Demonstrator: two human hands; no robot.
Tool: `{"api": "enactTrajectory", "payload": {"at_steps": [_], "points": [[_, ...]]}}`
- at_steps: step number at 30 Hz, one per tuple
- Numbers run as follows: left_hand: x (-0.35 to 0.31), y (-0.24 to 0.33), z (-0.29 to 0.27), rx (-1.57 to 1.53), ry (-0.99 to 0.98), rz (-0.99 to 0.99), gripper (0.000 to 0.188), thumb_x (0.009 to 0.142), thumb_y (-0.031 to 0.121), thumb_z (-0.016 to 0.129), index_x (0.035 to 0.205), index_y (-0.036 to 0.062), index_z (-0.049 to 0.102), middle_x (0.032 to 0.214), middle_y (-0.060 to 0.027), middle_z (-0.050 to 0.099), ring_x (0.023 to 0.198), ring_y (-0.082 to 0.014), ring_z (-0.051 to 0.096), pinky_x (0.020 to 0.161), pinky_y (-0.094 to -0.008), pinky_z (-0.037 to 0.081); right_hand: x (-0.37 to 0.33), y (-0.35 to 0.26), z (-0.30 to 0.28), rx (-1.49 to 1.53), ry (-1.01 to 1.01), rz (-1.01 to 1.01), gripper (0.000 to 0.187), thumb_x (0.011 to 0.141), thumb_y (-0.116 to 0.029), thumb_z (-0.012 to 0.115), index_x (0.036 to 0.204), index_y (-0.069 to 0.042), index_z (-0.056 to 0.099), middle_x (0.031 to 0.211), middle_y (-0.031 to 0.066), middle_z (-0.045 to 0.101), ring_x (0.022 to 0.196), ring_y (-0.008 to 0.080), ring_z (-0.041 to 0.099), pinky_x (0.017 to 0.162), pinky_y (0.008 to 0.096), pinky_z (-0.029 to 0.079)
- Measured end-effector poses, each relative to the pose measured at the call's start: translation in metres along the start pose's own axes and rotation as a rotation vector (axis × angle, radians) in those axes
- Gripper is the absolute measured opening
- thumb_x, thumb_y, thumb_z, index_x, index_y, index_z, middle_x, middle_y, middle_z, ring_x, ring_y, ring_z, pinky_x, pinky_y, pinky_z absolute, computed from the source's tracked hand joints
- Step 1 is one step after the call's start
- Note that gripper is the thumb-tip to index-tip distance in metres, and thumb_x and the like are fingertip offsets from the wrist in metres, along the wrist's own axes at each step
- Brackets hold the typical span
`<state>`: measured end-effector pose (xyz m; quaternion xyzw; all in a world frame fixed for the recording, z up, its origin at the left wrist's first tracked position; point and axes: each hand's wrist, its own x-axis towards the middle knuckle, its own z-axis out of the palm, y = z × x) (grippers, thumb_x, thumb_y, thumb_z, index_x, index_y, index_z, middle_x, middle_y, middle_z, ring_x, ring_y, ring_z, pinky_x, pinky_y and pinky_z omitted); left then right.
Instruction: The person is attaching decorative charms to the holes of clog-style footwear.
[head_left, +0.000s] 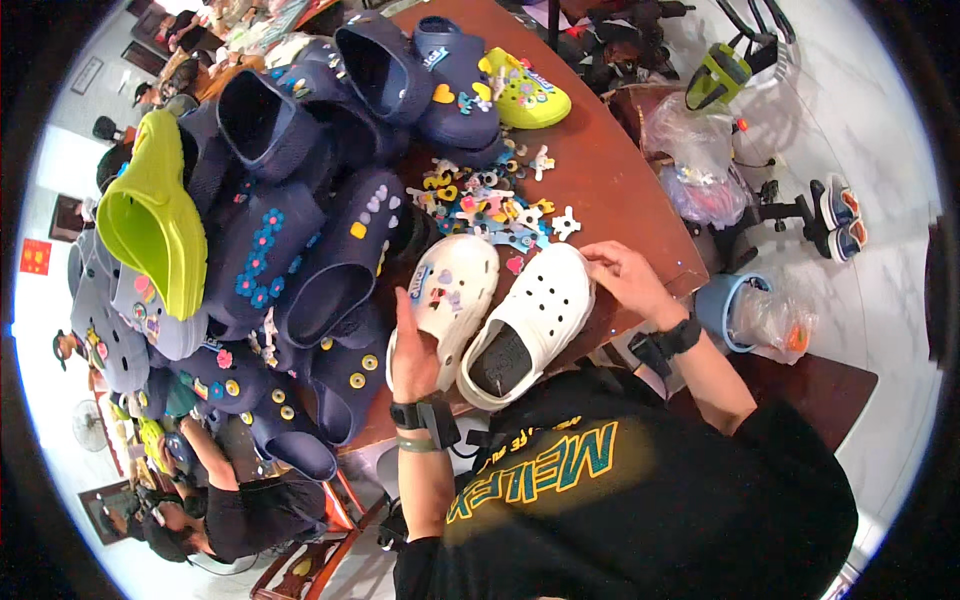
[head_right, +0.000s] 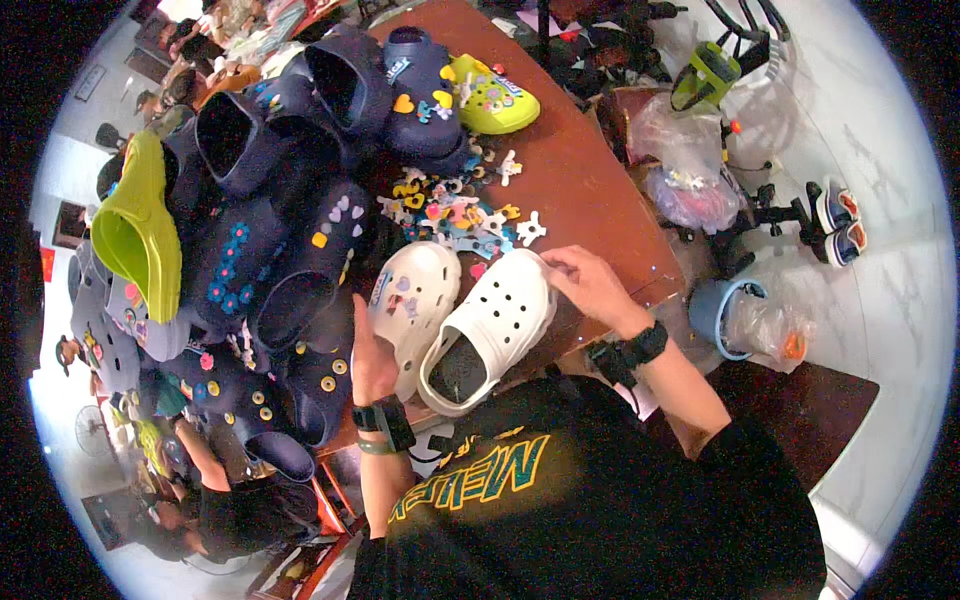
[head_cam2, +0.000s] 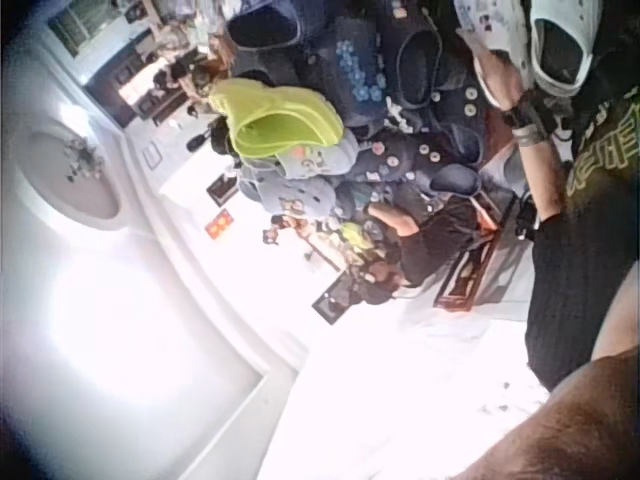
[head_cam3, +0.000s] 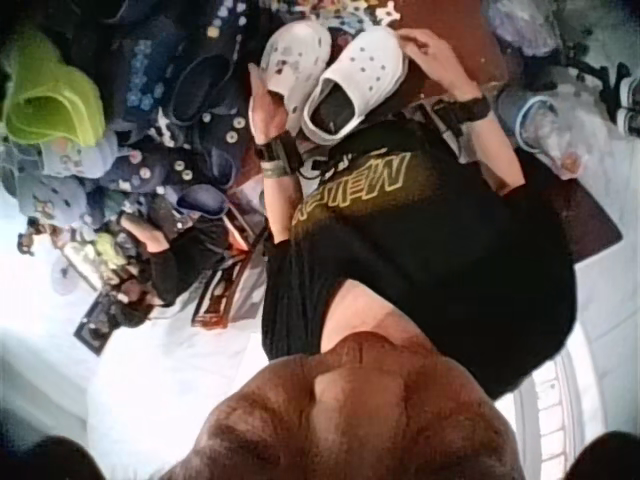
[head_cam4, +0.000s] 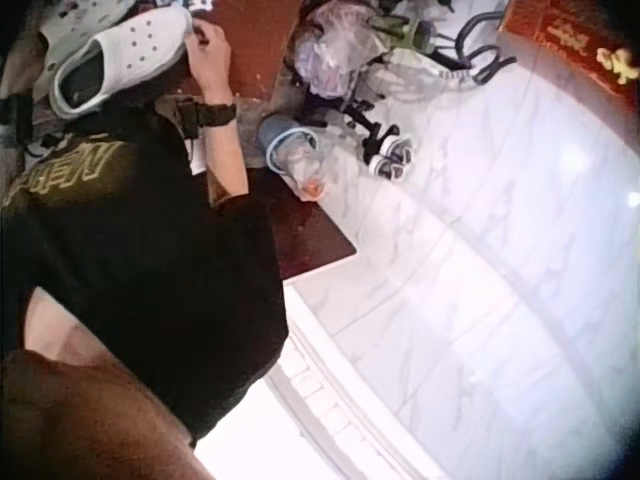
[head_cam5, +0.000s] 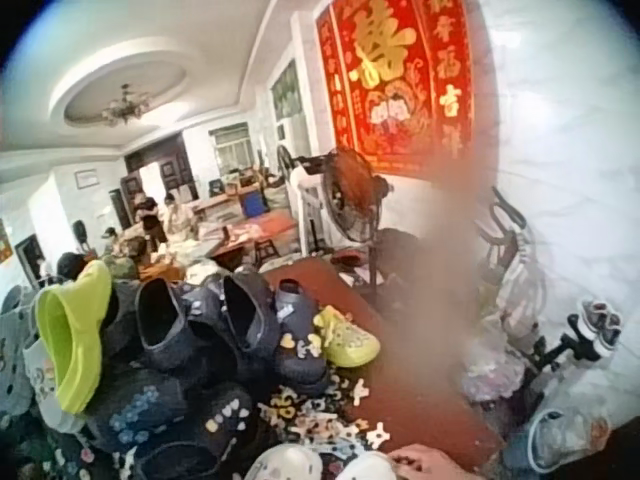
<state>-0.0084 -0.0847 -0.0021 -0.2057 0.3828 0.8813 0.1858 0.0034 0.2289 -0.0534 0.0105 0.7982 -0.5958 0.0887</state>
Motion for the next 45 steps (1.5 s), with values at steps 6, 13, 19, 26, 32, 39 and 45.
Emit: {"api": "enactTrajectory", "payload": {"at_steps": [6,13,19,26,32,39,45], "points": [[-0.028,0.016,0.001,-0.111,0.176,-0.004,0.075,0.085,-0.007,0.051,0.149,0.0052,0.014,0.129,-0.0188,0.053,0.115,-0.0231,0.055,0.094,-0.0337,0.045,0.070,0.022,-0.029,-0.435,-0.035,-0.357,0.033,0.080,-0.007,0.065,0.112,-0.004,0.061,0.110,0.0136,0.057,0.101,0.0245,0.057,0.087,0.0332,0.047],[-0.017,0.005,0.017,0.089,0.281,0.142,0.061,0.101,0.042,0.036,0.146,0.0024,0.022,0.131,-0.0124,0.051,0.112,-0.0205,0.056,0.096,-0.0317,0.045,0.099,0.020,-0.007,-0.657,-0.140,-0.430,0.033,0.078,-0.007,0.064,0.111,-0.004,0.059,0.115,0.0130,0.055,0.109,0.0324,0.051,0.090,0.0390,0.045],[-0.017,0.004,-0.006,0.387,0.211,0.111,0.076,0.093,0.064,0.035,0.124,-0.0024,0.054,0.117,-0.0108,0.063,0.102,-0.0214,0.063,0.090,-0.0316,0.050,0.062,-0.041,0.006,0.161,-0.092,0.051,0.019,0.088,-0.010,0.059,0.103,0.002,0.061,0.093,0.0076,0.063,0.087,0.0207,0.060,0.078,0.0336,0.048],[-0.030,0.010,0.009,0.797,0.335,0.148,0.077,0.094,0.064,0.030,0.111,-0.0041,0.062,0.103,-0.0116,0.067,0.088,-0.0190,0.064,0.077,-0.0278,0.047,0.042,-0.073,0.013,0.043,-0.454,-0.090,0.018,0.081,-0.018,0.070,0.094,-0.005,0.069,0.092,0.0059,0.064,0.097,0.0168,0.055,0.086,0.0302,0.043],[-0.063,0.015,0.019,1.586,0.640,0.408,0.035,0.092,0.028,0.059,0.081,-0.0036,0.067,0.074,-0.0111,0.066,0.067,-0.0172,0.060,0.066,-0.0305,0.046,0.049,-0.074,0.026,-0.228,-0.428,-0.178,0.023,0.075,-0.016,0.075,0.093,-0.005,0.066,0.094,0.0040,0.057,0.095,0.0171,0.055,0.087,0.0301,0.043],[-0.049,-0.030,0.027,1.127,-0.236,0.265,0.026,0.094,0.020,0.053,0.108,-0.0013,0.058,0.099,-0.0221,0.060,0.091,-0.0357,0.059,0.082,-0.0385,0.045,0.049,-0.056,0.022,-0.484,-0.412,-0.764,0.035,0.074,-0.008,0.070,0.109,-0.009,0.064,0.107,0.0059,0.056,0.097,0.0267,0.053,0.088,0.0372,0.041],[-0.019,-0.046,0.012,1.229,-0.527,0.570,0.017,0.090,0.013,0.058,0.083,-0.0014,0.052,0.078,-0.0180,0.051,0.075,-0.0364,0.052,0.066,-0.0410,0.043,0.020,-0.075,0.023,-0.766,-0.314,-0.800,0.038,0.076,-0.010,0.065,0.113,-0.007,0.061,0.104,0.0082,0.055,0.103,0.0279,0.048,0.091,0.0446,0.035]]}}
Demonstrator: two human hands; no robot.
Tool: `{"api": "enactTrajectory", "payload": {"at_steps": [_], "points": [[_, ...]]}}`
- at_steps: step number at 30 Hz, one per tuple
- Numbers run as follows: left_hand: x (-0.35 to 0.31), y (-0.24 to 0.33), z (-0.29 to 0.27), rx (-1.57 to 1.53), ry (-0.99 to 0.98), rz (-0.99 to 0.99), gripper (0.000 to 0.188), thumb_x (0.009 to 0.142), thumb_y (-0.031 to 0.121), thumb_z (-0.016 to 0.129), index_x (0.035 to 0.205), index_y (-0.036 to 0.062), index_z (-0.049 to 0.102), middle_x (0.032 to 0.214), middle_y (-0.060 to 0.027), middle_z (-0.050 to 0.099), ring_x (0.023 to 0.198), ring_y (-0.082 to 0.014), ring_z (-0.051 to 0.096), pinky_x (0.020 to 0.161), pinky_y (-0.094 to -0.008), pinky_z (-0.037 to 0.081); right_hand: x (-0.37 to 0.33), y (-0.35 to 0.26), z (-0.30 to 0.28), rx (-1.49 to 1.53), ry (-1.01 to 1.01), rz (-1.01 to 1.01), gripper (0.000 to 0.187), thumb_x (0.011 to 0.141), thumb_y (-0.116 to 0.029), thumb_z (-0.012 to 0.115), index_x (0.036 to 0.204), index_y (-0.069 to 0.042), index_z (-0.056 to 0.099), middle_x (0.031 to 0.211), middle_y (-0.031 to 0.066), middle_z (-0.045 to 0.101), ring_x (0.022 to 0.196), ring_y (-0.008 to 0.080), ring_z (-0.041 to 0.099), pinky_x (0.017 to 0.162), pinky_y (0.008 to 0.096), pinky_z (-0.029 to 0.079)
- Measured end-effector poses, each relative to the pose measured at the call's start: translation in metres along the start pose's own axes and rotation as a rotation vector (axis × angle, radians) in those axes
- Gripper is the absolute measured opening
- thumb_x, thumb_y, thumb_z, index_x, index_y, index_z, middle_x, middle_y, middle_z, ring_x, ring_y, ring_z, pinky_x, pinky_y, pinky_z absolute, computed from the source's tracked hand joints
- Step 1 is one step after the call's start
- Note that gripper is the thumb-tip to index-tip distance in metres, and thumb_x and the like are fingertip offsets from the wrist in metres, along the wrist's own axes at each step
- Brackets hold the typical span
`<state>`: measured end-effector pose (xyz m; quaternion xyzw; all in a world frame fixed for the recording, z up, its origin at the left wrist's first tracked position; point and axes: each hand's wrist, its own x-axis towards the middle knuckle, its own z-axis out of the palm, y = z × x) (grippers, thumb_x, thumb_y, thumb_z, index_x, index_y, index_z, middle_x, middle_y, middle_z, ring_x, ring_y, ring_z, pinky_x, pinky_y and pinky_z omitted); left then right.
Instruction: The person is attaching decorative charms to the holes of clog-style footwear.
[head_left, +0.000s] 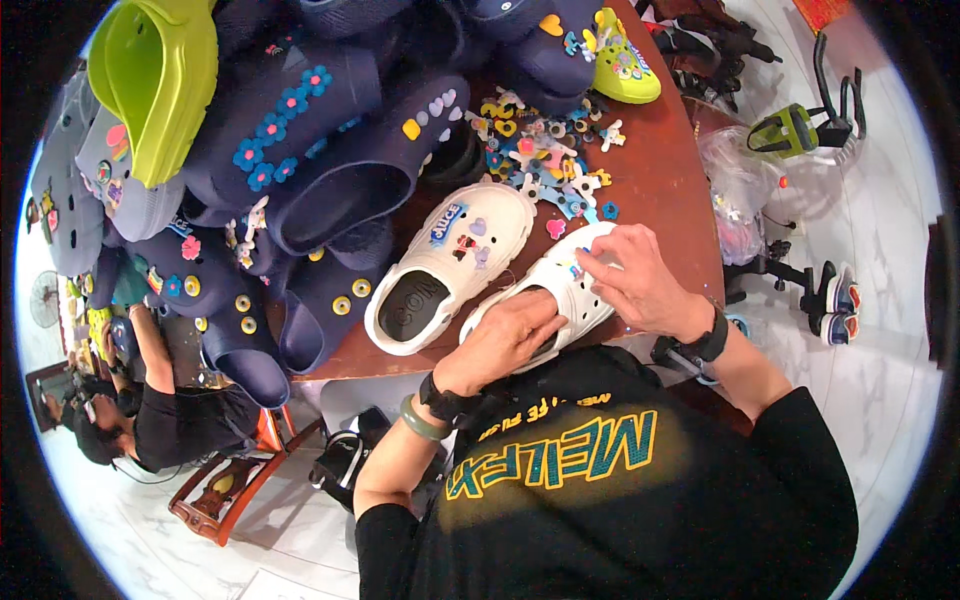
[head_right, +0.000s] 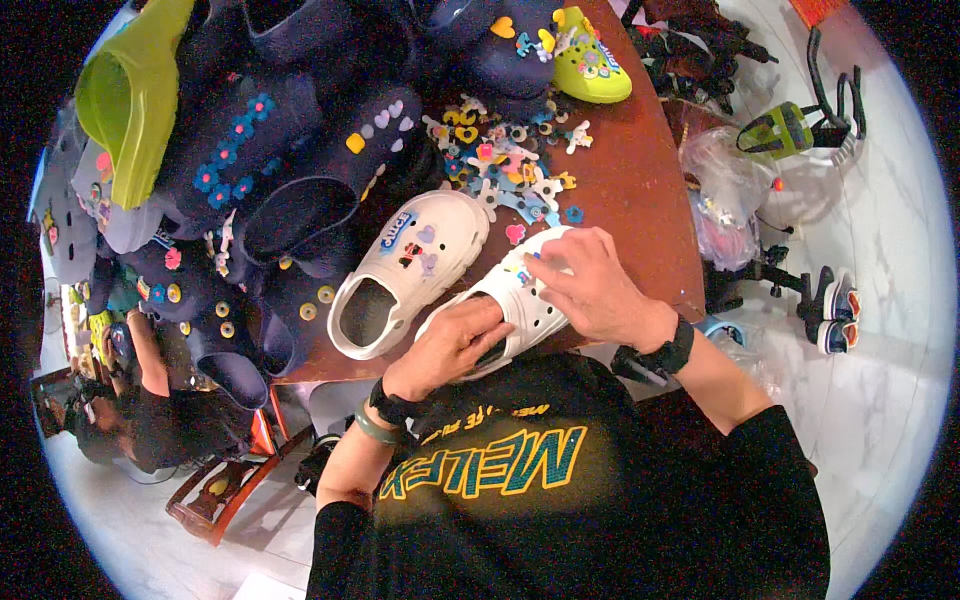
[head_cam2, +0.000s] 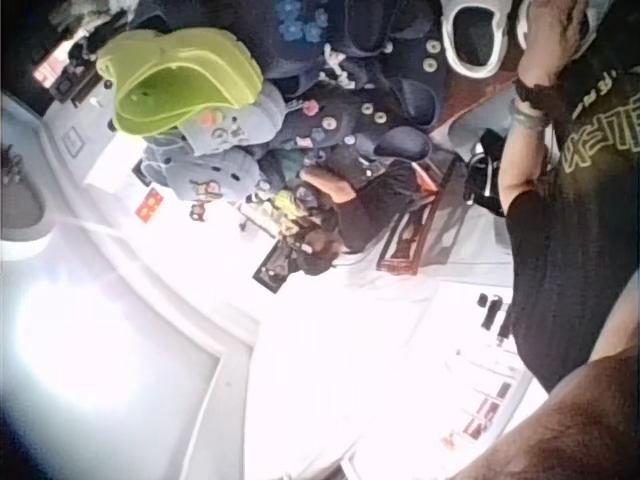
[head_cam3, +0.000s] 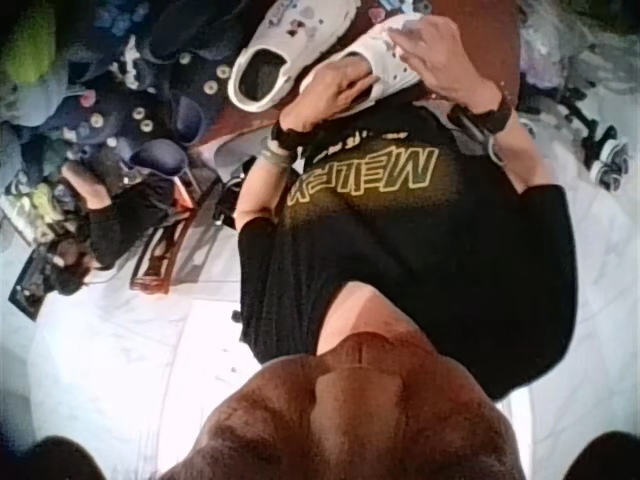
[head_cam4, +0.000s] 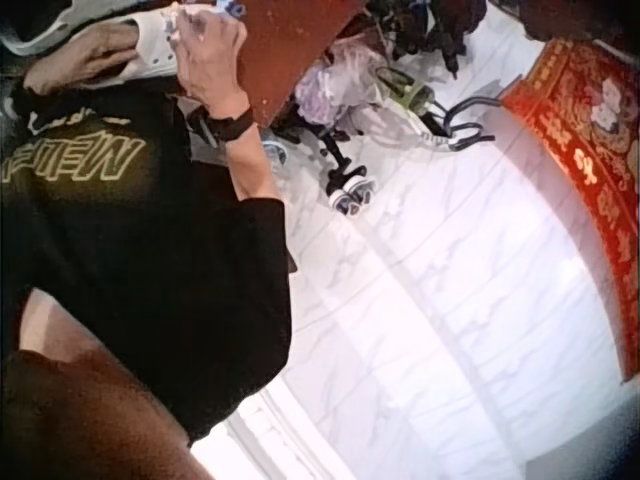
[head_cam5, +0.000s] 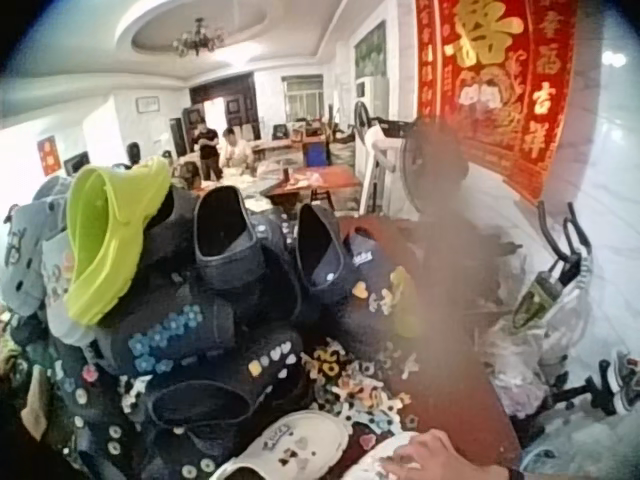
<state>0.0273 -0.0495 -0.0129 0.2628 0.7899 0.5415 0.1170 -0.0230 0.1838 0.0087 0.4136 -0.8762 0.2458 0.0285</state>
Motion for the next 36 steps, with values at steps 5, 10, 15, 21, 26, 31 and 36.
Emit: {"api": "enactTrajectory", "payload": {"at_steps": [5,10,15,21,26,31,36], "points": [[0.007,-0.006,0.003,-0.029,0.006,0.126,0.016,0.089,0.011,0.058,0.081,-0.0013,0.051,0.076,-0.0174,0.050,0.073,-0.0360,0.051,0.066,-0.0417,0.042,0.009,0.002,-0.002,-0.015,-0.157,-0.088,0.038,0.075,-0.010,0.065,0.112,-0.003,0.059,0.102,0.0086,0.056,0.103,0.0259,0.049,0.092,0.0453,0.033],[0.009,-0.006,0.003,-0.038,0.008,0.115,0.019,0.088,0.013,0.059,0.079,-0.0023,0.054,0.072,-0.0159,0.051,0.071,-0.0332,0.052,0.065,-0.0390,0.043,0.017,0.007,0.006,-0.096,-0.208,-0.105,0.036,0.074,-0.011,0.067,0.110,-0.005,0.061,0.098,0.0058,0.057,0.100,0.0221,0.052,0.087,0.0425,0.035],[0.015,0.013,-0.003,-0.286,-0.025,-0.540,0.030,0.088,0.026,0.065,0.081,-0.0033,0.063,0.078,-0.0102,0.064,0.066,-0.0128,0.056,0.062,-0.0326,0.045,0.010,0.024,0.009,0.176,-0.060,0.049,0.035,0.074,-0.019,0.072,0.107,-0.014,0.067,0.093,0.0017,0.058,0.095,0.0214,0.053,0.085,0.0386,0.035],[0.012,-0.004,0.013,-0.992,0.105,-0.603,0.033,0.091,0.007,0.058,0.123,-0.0016,0.052,0.117,-0.0076,0.061,0.106,-0.0128,0.057,0.093,-0.0286,0.045,0.003,0.023,0.010,0.277,0.038,0.177,0.032,0.076,-0.015,0.071,0.108,-0.014,0.070,0.092,0.0041,0.062,0.095,0.0216,0.053,0.089,0.0367,0.038],[0.011,-0.008,0.020,-1.123,0.115,-0.510,0.039,0.090,0.003,0.056,0.128,-0.0014,0.050,0.121,-0.0080,0.060,0.109,-0.0147,0.057,0.097,-0.0301,0.044,0.001,0.031,0.008,0.574,0.008,0.328,0.027,0.077,-0.015,0.070,0.104,-0.012,0.072,0.091,0.0049,0.066,0.093,0.0214,0.054,0.089,0.0357,0.042],[0.010,-0.011,0.017,-1.169,0.111,-0.499,0.040,0.089,0.002,0.055,0.129,-0.0012,0.049,0.120,-0.0075,0.061,0.108,-0.0144,0.058,0.097,-0.0300,0.044,0.006,0.023,0.007,0.330,-0.015,0.217,0.025,0.078,-0.015,0.070,0.102,-0.011,0.072,0.091,0.0028,0.065,0.095,0.0210,0.053,0.089,0.0375,0.039],[0.011,-0.005,0.017,-1.142,0.123,-0.477,0.038,0.088,0.003,0.058,0.124,-0.0016,0.053,0.115,-0.0066,0.063,0.102,-0.0127,0.060,0.092,-0.0278,0.047,0.006,0.004,0.008,0.017,0.061,0.037,0.023,0.076,-0.016,0.069,0.098,-0.009,0.069,0.086,0.0017,0.063,0.094,0.0222,0.052,0.085,0.0390,0.037]]}}
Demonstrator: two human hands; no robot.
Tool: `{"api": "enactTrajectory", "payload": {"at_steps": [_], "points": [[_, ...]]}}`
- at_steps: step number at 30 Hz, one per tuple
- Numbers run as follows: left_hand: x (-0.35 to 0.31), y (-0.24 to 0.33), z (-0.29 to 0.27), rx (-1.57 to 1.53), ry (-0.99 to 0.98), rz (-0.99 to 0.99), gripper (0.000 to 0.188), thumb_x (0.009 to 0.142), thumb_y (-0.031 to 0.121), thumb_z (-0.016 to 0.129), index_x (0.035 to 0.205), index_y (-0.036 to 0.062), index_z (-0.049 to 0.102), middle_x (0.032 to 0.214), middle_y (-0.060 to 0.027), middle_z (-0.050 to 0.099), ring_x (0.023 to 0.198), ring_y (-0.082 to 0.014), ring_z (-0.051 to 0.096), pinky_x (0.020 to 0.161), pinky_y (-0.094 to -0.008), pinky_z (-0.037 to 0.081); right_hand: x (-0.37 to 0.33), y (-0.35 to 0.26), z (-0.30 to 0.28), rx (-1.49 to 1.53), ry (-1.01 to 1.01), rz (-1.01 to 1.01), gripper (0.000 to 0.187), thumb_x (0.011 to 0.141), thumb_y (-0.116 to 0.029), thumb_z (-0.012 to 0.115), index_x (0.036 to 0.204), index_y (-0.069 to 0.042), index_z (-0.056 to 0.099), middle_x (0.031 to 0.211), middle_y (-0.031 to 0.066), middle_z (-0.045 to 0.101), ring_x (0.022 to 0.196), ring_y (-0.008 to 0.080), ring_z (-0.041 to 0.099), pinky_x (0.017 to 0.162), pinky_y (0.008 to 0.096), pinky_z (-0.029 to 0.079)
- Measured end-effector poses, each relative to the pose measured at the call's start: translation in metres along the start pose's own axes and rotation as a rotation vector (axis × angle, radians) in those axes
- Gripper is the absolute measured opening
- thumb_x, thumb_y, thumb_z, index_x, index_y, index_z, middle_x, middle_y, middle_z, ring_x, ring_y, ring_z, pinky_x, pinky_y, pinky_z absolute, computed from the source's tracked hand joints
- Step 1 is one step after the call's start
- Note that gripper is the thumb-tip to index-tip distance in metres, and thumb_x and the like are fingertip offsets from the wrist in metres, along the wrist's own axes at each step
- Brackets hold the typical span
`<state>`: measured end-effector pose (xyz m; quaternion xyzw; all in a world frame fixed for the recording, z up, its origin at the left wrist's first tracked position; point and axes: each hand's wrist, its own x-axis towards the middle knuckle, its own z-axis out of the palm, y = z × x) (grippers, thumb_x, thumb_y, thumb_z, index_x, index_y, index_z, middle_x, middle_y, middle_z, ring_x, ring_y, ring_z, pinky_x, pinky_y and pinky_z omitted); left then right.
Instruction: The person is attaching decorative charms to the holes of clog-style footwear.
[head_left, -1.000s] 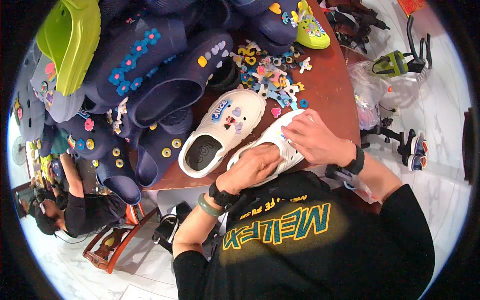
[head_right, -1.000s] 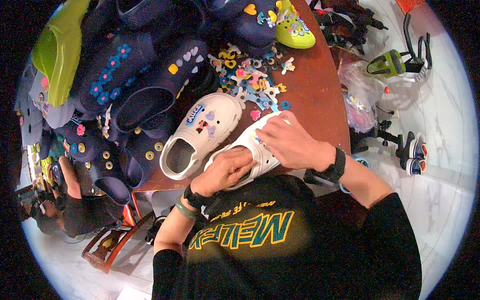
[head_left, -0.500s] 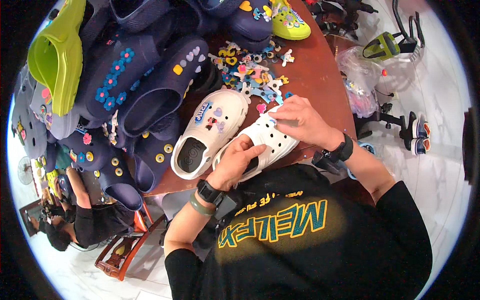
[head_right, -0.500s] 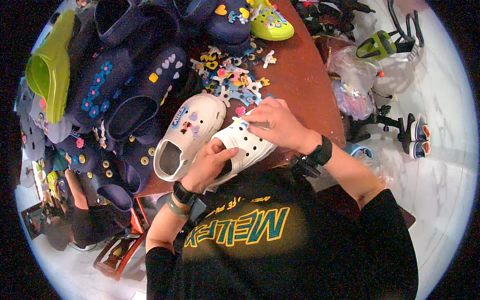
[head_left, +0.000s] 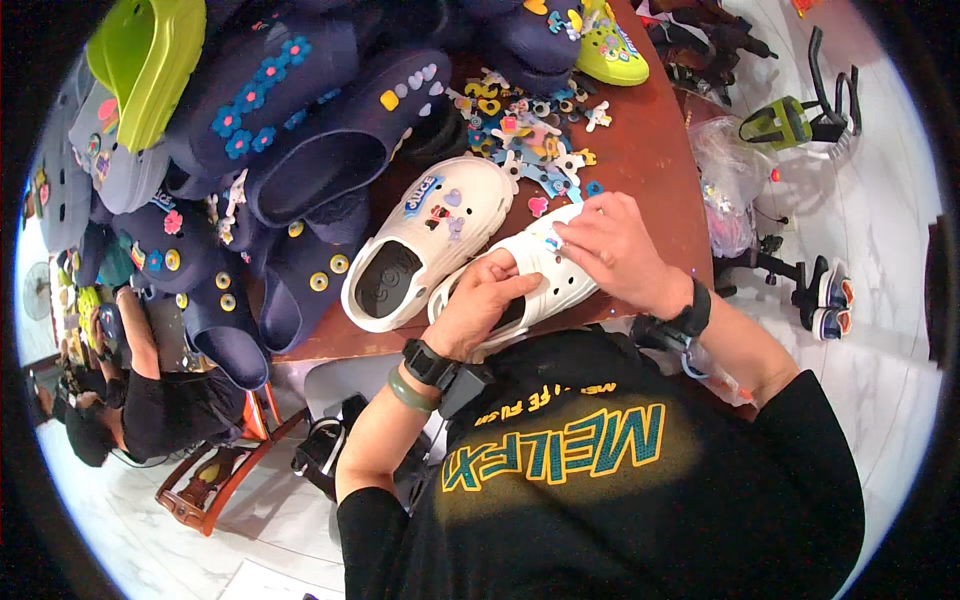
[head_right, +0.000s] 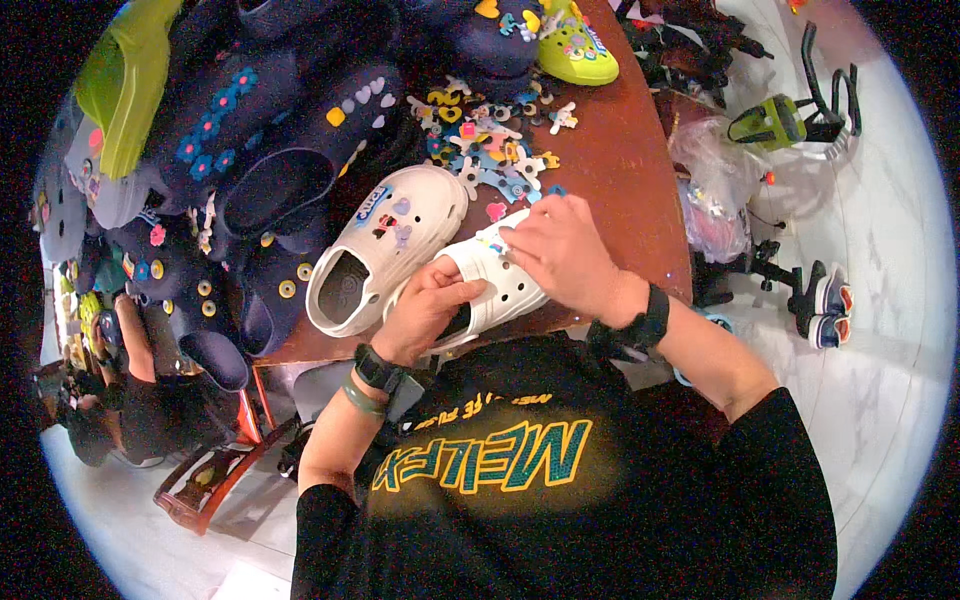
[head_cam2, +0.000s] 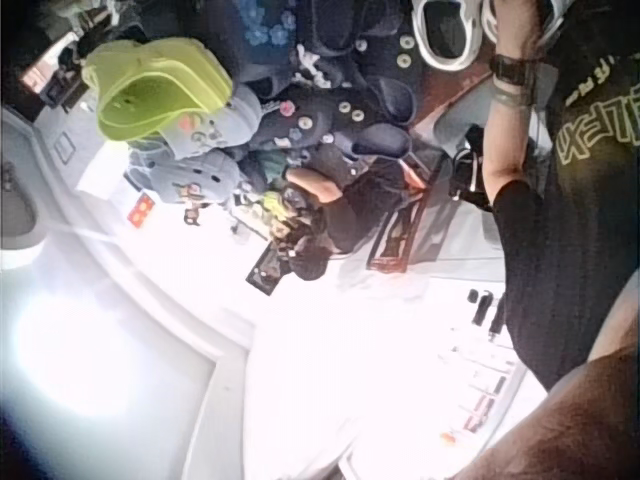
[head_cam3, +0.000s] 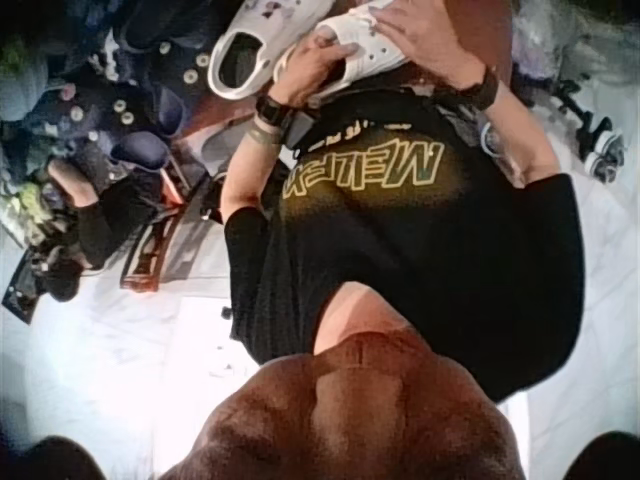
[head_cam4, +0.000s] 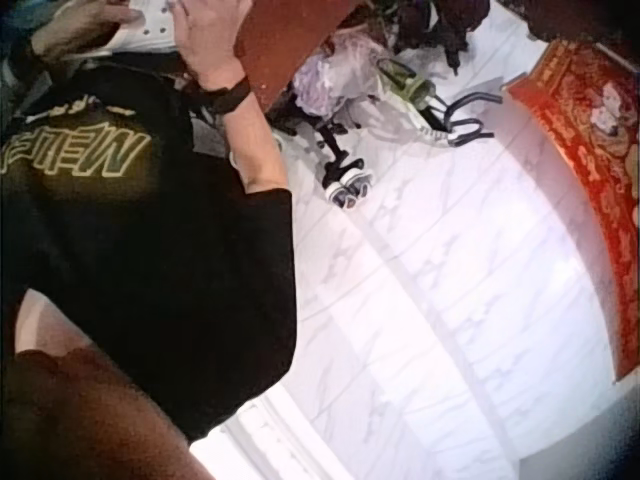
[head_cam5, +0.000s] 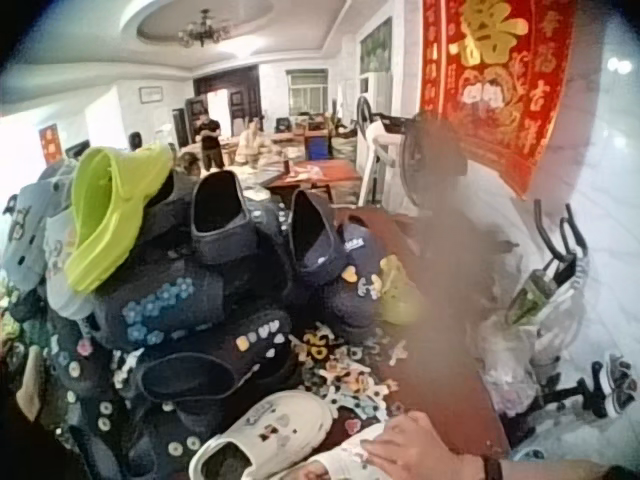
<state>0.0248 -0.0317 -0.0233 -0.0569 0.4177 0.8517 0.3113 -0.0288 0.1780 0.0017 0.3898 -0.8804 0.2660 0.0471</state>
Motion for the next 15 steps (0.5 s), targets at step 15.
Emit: {"api": "enactTrajectory", "payload": {"at_steps": [15], "points": [[0.004,-0.009,-0.008,0.210,0.063,0.036,0.015,0.085,0.009,0.065,0.097,-0.0006,0.066,0.089,-0.0013,0.066,0.077,-0.0059,0.059,0.068,-0.0220,0.047,-0.005,-0.028,0.014,-0.439,-0.200,-0.207,0.045,0.070,-0.010,0.056,0.108,0.014,0.055,0.103,0.0220,0.055,0.104,0.0344,0.048,0.089,0.0440,0.039]]}}
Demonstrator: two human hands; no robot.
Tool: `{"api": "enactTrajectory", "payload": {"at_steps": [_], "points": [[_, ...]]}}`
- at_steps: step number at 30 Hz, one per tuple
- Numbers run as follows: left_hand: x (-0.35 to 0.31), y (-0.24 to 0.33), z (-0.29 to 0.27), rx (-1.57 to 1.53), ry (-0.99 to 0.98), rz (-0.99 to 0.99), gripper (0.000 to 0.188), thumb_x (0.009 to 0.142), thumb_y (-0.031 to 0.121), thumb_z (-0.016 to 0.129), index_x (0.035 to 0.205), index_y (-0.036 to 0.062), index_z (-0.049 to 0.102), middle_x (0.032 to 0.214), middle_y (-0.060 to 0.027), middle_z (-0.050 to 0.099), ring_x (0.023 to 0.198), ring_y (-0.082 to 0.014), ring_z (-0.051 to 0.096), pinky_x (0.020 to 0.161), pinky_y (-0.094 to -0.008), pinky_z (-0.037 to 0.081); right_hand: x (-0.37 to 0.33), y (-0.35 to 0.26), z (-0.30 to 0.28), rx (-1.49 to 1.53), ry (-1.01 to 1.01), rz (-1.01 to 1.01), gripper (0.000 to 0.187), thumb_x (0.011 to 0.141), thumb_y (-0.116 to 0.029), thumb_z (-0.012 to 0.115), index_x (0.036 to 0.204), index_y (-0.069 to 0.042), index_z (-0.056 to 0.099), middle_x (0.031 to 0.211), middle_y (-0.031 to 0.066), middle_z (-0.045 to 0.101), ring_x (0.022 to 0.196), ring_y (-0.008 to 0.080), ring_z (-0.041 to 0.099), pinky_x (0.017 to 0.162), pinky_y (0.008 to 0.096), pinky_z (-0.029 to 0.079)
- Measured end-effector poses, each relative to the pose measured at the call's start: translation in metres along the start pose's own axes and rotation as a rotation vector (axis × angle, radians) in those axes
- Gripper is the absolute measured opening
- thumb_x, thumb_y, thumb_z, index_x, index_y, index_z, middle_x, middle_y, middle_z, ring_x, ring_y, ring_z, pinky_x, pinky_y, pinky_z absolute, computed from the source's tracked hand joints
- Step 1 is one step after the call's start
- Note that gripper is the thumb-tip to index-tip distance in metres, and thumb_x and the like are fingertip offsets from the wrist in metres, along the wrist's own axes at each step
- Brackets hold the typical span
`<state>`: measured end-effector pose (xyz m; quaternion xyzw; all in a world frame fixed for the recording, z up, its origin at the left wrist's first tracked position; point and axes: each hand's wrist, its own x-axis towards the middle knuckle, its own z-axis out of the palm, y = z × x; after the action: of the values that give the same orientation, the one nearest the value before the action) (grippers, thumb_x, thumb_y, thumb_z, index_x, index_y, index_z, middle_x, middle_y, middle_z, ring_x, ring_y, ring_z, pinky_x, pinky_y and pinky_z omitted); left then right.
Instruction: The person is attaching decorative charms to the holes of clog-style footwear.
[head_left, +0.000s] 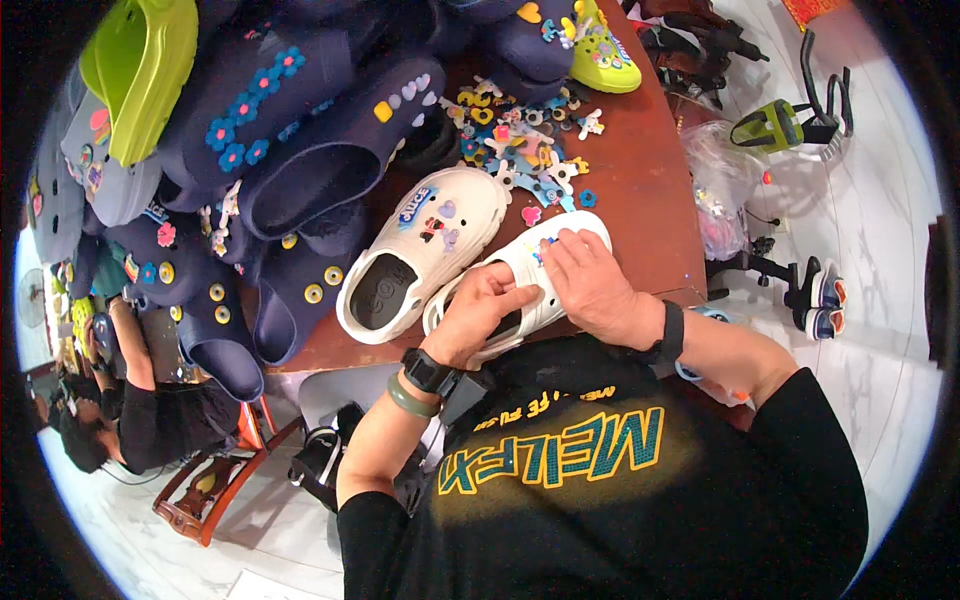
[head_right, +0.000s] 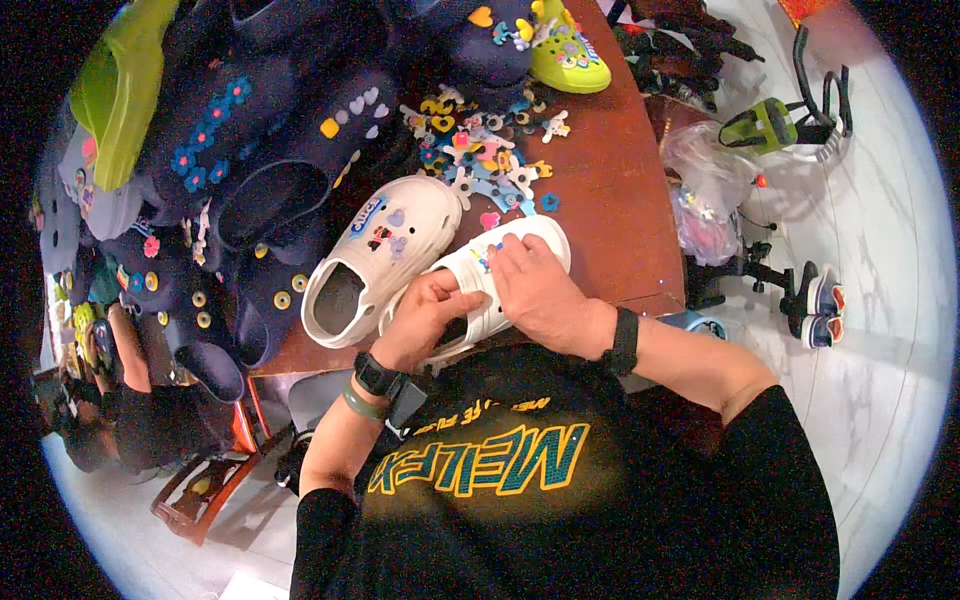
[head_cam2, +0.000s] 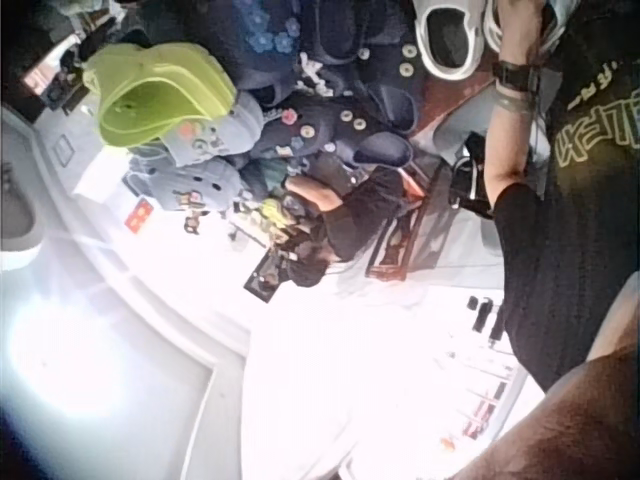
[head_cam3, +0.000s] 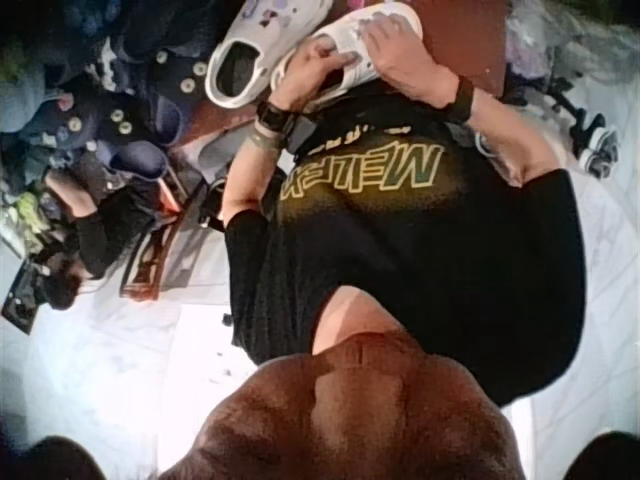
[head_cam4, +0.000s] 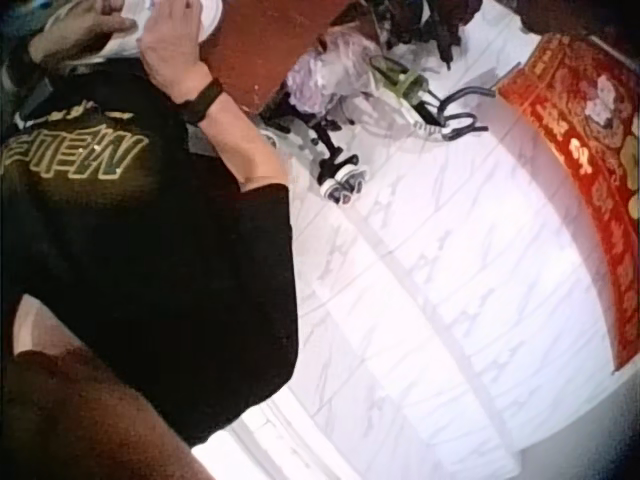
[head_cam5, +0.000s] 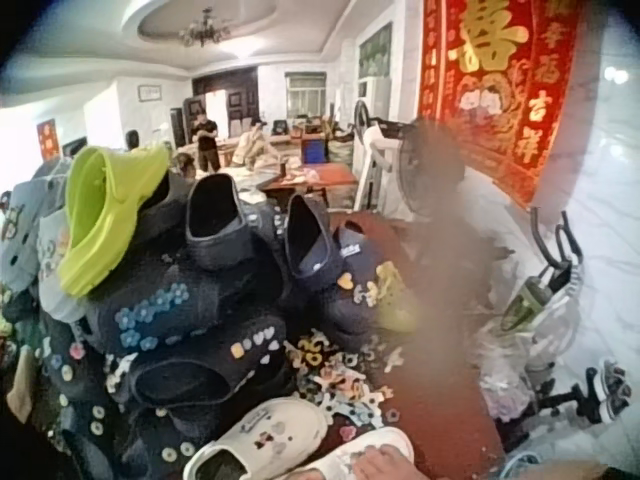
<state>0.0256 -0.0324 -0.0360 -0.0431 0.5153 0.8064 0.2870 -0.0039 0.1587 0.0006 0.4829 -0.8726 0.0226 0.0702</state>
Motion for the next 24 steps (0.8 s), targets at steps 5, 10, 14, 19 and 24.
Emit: {"api": "enactTrajectory", "payload": {"at_steps": [5,10,14,19,24], "points": [[0.005,0.007,0.009,0.124,0.099,-0.137,0.029,0.092,0.022,0.062,0.111,-0.0002,0.063,0.101,-0.0023,0.066,0.087,-0.0073,0.060,0.076,-0.0237,0.048,0.000,0.009,-0.002,0.211,0.107,0.052,0.040,0.071,-0.009,0.058,0.106,0.010,0.058,0.096,0.0188,0.057,0.101,0.0346,0.050,0.087,0.0416,0.041],[0.011,0.003,0.017,0.254,0.166,-0.064,0.033,0.095,0.031,0.056,0.111,0.0017,0.062,0.098,-0.0015,0.066,0.084,-0.0072,0.059,0.070,-0.0237,0.048,-0.004,0.052,0.003,0.887,0.105,0.208,0.017,0.087,-0.017,0.060,0.096,-0.004,0.066,0.083,0.0121,0.060,0.084,0.0283,0.058,0.075,0.0369,0.047],[0.013,0.001,0.023,0.355,0.192,0.054,0.033,0.096,0.028,0.053,0.111,0.0007,0.062,0.096,-0.0025,0.066,0.083,-0.0083,0.059,0.071,-0.0251,0.048,0.000,0.119,0.030,0.699,0.151,0.460,0.013,0.085,-0.011,0.061,0.090,0.000,0.066,0.082,0.0109,0.063,0.079,0.0243,0.062,0.070,0.0332,0.049],[0.012,0.009,0.031,0.301,0.226,0.000,0.032,0.096,0.025,0.053,0.108,-0.0029,0.062,0.095,-0.0052,0.066,0.083,-0.0104,0.059,0.073,-0.0262,0.047,0.002,0.167,0.085,0.603,0.173,0.399,0.015,0.081,-0.010,0.064,0.094,-0.002,0.065,0.090,0.0122,0.062,0.083,0.0279,0.061,0.075,0.0374,0.048],[0.006,0.019,0.036,0.308,0.250,-0.040,0.034,0.096,0.026,0.053,0.110,-0.0030,0.062,0.096,-0.0052,0.066,0.083,-0.0103,0.060,0.073,-0.0257,0.047,0.008,0.158,0.092,0.541,0.099,0.391,0.018,0.080,-0.011,0.066,0.096,-0.002,0.066,0.090,0.0127,0.063,0.083,0.0295,0.061,0.077,0.0384,0.048]]}}
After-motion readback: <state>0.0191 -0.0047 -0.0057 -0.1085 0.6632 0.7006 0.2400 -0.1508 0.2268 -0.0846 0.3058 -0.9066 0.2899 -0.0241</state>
